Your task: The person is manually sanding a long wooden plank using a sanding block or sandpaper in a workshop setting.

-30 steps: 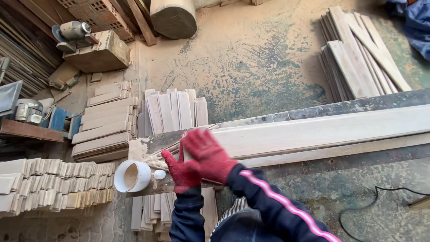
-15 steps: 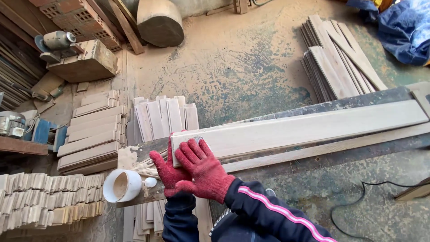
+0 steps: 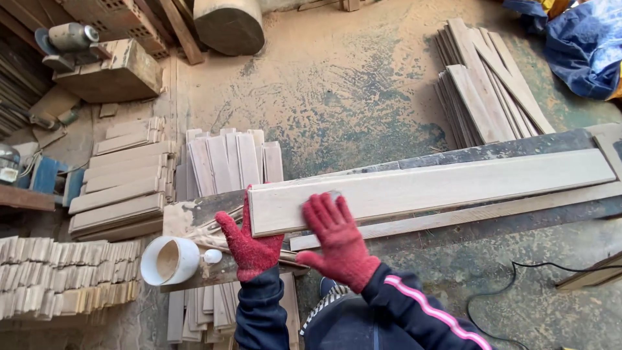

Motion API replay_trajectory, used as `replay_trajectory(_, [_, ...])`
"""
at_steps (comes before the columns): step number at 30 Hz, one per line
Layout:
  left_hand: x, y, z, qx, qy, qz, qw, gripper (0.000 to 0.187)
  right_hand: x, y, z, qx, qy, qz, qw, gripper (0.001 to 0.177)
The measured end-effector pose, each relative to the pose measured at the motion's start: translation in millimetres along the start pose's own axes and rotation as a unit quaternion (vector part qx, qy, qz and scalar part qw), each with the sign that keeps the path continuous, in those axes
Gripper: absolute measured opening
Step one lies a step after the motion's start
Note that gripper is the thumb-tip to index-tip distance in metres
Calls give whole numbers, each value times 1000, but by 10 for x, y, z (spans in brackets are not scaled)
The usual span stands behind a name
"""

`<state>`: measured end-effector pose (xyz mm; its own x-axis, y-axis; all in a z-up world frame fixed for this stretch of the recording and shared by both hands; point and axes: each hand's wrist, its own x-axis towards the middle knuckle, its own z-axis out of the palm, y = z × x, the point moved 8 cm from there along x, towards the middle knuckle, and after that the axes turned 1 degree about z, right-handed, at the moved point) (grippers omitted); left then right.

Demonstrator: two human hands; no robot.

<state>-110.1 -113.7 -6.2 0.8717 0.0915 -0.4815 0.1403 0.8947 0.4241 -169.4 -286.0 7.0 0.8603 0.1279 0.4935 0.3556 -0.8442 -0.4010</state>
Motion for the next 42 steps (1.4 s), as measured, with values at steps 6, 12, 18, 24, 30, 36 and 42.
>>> replay_trajectory(6, [22,2,-153,-2,39,-25,999,98,-461,858,-95,-46,-36,38,998,100])
replay_trajectory(12, [22,3,-199,12,-28,-40,999,98,-99,53,33,28,-49,-2,998,105])
replay_trajectory(18, [121,-64,-271,0,-275,-45,960,95,636,-902,248,159,-92,-117,976,87])
replay_trajectory(24, [39,-16,-195,14,-190,-49,980,102,-100,1205,215,-16,-102,84,991,76])
replay_trajectory(30, [112,-56,-235,67,-216,-34,973,100,-10,116,144,7,-50,11,999,93])
replay_trajectory(36, [221,-1,-381,177,-171,-15,969,112,-152,409,-115,94,-52,15,994,99])
replay_trajectory(42, [137,78,-81,56,-363,-152,918,116,-624,1925,-616,-184,52,113,975,80])
